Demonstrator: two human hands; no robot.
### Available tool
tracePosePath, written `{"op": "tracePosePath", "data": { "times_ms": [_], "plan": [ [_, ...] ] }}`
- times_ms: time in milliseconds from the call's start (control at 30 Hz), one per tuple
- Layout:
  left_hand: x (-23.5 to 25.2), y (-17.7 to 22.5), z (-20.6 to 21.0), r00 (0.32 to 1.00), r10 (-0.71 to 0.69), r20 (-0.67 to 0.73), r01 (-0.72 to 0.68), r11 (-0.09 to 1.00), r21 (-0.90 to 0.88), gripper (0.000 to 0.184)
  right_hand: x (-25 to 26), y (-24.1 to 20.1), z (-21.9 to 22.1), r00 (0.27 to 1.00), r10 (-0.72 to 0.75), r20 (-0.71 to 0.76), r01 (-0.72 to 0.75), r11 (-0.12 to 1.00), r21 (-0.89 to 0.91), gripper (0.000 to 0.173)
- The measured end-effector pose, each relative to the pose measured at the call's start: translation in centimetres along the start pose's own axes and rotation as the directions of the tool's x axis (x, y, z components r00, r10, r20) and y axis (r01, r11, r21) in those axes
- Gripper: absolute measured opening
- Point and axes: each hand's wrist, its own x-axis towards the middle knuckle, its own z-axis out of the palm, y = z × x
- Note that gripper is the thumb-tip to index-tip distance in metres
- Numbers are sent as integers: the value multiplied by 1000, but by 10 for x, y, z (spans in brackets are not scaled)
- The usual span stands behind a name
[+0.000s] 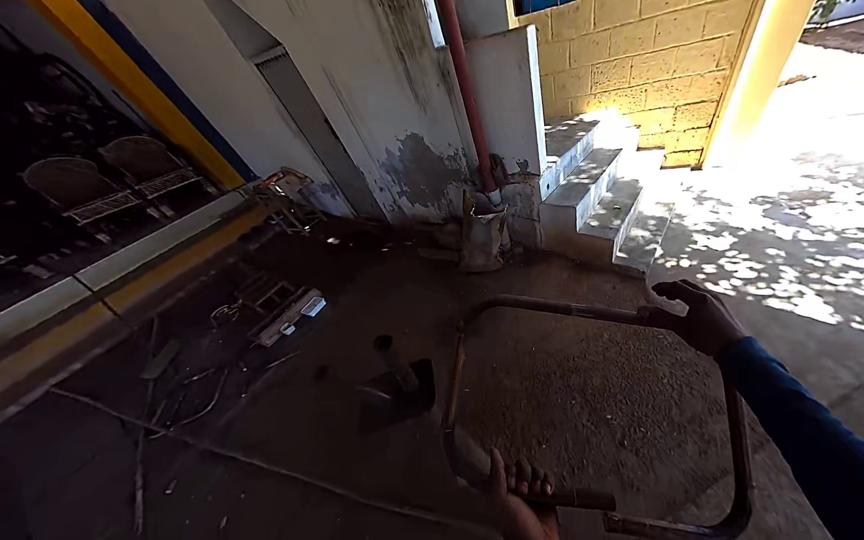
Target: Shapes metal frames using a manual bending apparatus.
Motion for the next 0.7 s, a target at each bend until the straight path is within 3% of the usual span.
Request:
{"op": "tracePosePath", "data": {
  "times_ms": [167,233,267,333,400,533,700],
  "plan": [
    [4,9,0,999,27,-32,-28,999,-34,65,-37,4,10,979,163,-126,-161,987,28,58],
    [4,13,4,998,53,-31,-55,996,-69,63,-58,16,17,945,310,-107,-289,941,179,59],
    [4,15,7,998,61,-21,-62,994,-89,63,-68,19,21,917,393,-68,-353,879,320,57],
    [5,17,12,998,69,9,-68,992,-108,62,-88,15,32,837,540,92,-476,635,608,55],
    [7,16,16,997,78,12,-77,993,-92,60,-106,7,45,788,578,211,-516,434,739,51],
    [16,17,23,998,66,-9,-67,996,-60,57,-123,-1,56,762,634,130,-495,442,748,35],
    [14,22,36,989,59,133,-50,996,-74,57,-121,2,45,737,649,188,-504,342,793,32]
  ]
}}
